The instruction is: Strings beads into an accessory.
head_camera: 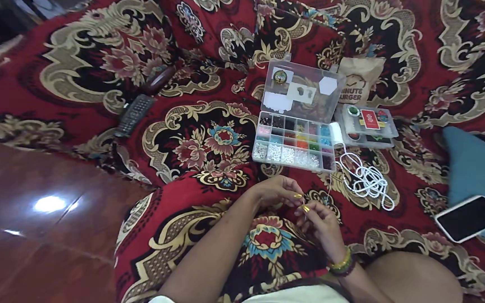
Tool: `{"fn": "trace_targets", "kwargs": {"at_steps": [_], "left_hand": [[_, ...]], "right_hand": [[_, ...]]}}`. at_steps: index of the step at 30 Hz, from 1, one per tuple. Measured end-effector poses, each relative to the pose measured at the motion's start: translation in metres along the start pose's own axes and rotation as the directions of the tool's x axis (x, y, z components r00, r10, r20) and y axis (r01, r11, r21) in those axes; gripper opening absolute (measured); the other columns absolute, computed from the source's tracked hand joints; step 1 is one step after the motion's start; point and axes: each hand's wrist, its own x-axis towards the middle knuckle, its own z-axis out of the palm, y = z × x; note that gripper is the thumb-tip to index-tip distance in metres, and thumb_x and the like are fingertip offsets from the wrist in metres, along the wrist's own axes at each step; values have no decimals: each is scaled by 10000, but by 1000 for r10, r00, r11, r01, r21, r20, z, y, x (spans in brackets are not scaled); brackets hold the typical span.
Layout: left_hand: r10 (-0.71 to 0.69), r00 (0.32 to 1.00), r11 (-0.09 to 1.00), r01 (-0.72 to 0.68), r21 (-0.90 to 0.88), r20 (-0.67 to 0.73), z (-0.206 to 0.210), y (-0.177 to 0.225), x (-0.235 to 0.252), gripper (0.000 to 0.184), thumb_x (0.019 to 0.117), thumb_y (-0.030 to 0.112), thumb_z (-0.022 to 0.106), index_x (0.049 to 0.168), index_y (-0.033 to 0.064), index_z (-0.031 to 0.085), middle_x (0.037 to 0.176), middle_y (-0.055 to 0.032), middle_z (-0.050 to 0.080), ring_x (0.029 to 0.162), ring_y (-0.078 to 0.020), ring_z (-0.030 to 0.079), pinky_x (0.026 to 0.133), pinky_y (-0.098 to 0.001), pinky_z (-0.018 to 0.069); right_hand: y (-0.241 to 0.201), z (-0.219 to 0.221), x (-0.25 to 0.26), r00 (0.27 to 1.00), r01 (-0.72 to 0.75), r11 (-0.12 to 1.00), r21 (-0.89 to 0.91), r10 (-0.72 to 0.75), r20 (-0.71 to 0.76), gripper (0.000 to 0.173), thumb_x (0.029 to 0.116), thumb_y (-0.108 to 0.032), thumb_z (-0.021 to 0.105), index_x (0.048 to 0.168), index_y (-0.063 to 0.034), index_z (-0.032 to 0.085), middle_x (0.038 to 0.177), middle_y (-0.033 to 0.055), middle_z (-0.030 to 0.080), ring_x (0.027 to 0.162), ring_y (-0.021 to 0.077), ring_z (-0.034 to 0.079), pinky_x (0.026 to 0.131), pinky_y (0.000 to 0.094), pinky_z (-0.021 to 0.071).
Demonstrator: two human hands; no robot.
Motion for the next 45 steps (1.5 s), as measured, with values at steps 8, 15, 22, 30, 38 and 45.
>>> {"fn": "trace_targets", "kwargs": {"at_steps": [8, 15, 22, 30, 38, 45], "left_hand": [[-22, 1000, 1000, 22, 2, -11, 1, 1, -1, 141, 976, 1, 588, 980, 93, 695, 840, 67, 728, 764, -26, 691, 762, -218, 580], [-38, 999, 999, 38, 5, -14, 1, 1, -2, 157, 986, 6, 580, 976, 89, 713, 826, 71, 727, 757, -24, 688, 758, -220, 578], [-25, 1000, 1000, 25, -8, -3, 0, -1, -1, 170, 995, 11, 561, 978, 90, 711, 830, 70, 729, 759, -24, 690, 763, -218, 581], [-23, 1000, 1000, 23, -12, 2, 0, -1, 0, 156, 980, -8, 577, 974, 92, 697, 827, 69, 722, 756, -20, 681, 764, -217, 574], [8, 999, 1000, -7, -13, 40, -2, -2, 1, 157, 978, -11, 570, 956, 101, 677, 843, 62, 729, 774, -34, 695, 778, -227, 583], [-8, 1000, 1000, 8, -13, 9, -1, -1, 1, 151, 982, 5, 577, 953, 100, 691, 820, 71, 723, 752, -25, 686, 761, -218, 579]], "right_hand": [[0, 0, 0, 1000, 8, 1000, 2, -8, 1, 208, 988, -30, 490, 933, -14, 689, 878, 35, 767, 643, 69, 699, 597, 214, 594], [0, 0, 0, 1000, 4, 1000, -1, -4, 9, 210, 986, -31, 493, 921, -19, 692, 873, 31, 763, 654, 67, 697, 606, 210, 591], [1, -1, 0, 1000, 1, 1000, -19, -1, 15, 208, 989, -38, 491, 933, -21, 690, 885, 27, 763, 663, 65, 699, 612, 214, 595], [-1, 0, 0, 999, -25, 999, -20, 25, 20, 214, 984, -41, 491, 942, -17, 700, 879, 30, 761, 661, 64, 697, 615, 209, 593], [-4, -1, 1, 998, -62, 998, -29, 63, 22, 213, 993, -46, 483, 938, -13, 685, 892, 32, 761, 678, 68, 703, 620, 215, 596], [-4, -1, 1, 998, -62, 998, -21, 62, 28, 219, 997, -52, 483, 941, -11, 692, 887, 37, 761, 676, 72, 702, 623, 213, 594]]}}
